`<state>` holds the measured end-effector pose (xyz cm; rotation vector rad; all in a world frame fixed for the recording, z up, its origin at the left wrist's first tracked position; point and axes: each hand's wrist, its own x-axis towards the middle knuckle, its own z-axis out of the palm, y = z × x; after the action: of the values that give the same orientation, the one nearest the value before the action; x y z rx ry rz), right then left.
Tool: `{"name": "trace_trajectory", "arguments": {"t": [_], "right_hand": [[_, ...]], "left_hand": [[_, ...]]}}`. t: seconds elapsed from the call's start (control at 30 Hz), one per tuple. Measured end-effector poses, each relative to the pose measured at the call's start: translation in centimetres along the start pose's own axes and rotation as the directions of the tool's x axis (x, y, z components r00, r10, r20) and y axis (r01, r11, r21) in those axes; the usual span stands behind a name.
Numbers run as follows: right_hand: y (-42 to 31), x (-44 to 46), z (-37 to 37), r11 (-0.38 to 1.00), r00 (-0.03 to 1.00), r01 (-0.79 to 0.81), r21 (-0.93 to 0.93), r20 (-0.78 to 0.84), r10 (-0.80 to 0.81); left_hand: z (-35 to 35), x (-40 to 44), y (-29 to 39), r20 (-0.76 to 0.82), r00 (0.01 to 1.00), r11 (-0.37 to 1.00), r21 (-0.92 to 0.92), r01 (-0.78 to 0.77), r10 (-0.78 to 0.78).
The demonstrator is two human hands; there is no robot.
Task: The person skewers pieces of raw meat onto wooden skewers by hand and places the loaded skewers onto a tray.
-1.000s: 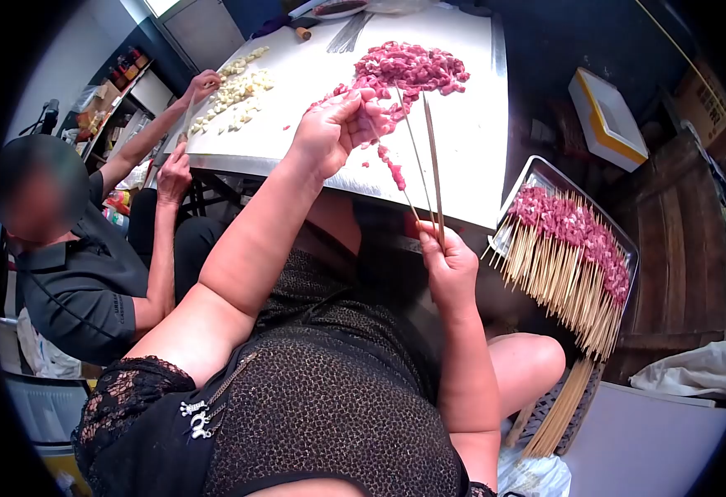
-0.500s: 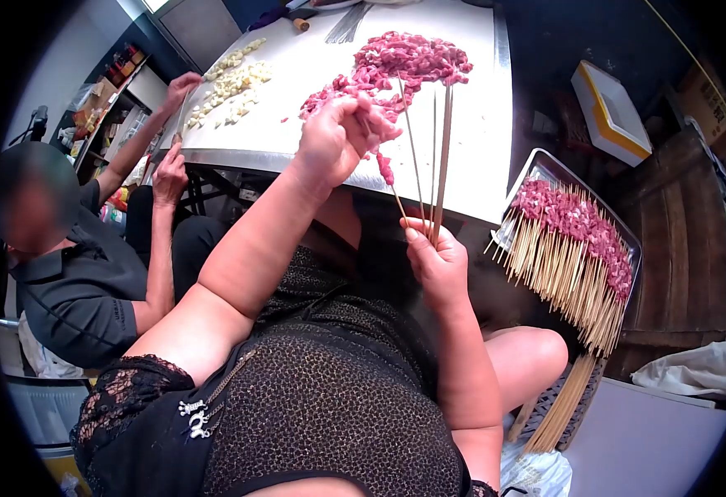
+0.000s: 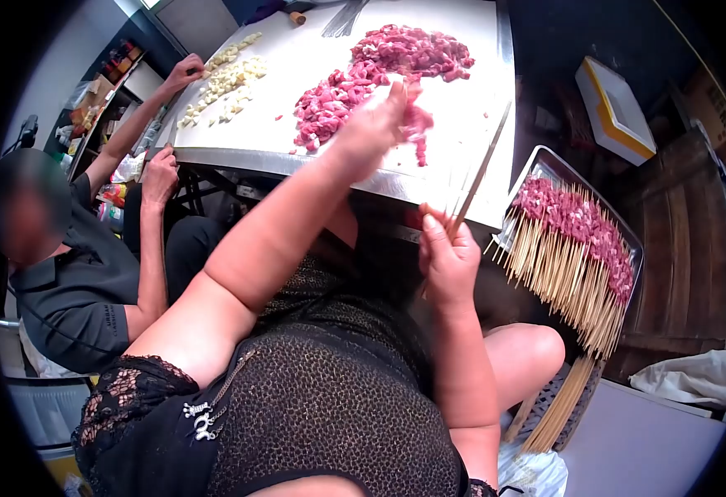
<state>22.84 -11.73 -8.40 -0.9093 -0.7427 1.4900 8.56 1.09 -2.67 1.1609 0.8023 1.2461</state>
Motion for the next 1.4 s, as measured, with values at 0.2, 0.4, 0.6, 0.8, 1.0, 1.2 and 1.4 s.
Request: {"name": "trace_trajectory", "arguments": {"t": [0.2,0.4,0.6,0.8,1.0,1.2,1.4], "right_hand": [[-1.3,0.2,-0.8,0.994,0.996,0.094,0.053,-0.015,-0.093],[-1.0,0.6,-0.9,0.998,0.997,0.063,-0.002,-0.042,-0.063],[-0.4,0.5,-1.2,1.0,1.0,0.012,-0.004,0.009,-0.012],[0.0,0.3,-1.0,0.999,1.0,-0.013,-0.035,0.027,0.014],[-0.2,0.2,-1.7,0.999,0.998,0.046,-0.013,-0.044,-0.047],[-0.6,0.0,-1.6,0.999,0.998,0.035,-0.025,-0.052,-0.037],[-0.7,-0.4,-2.3,0.999,1.0,0.005,-0.042,-0.002,-0.005]], "left_hand": [[-5.7,6.5,4.2,-0.104,0.994,0.497,0.864,0.082,0.018],[-5.4,7.6,1.9,-0.077,0.993,-0.114,0.991,0.067,-0.086],[-7.1,5.7,4.1,-0.191,0.973,0.846,0.491,0.209,-0.13],[-6.3,2.7,4.4,-0.134,0.974,0.972,0.128,0.2,-0.182],[-6.3,3.9,3.5,0.043,0.965,0.266,0.957,-0.114,0.257],[-2.8,6.8,1.9,-0.112,0.981,-0.15,0.985,0.088,-0.159],[-4.1,4.4,4.6,-0.071,0.978,0.871,0.444,0.208,-0.198]]}}
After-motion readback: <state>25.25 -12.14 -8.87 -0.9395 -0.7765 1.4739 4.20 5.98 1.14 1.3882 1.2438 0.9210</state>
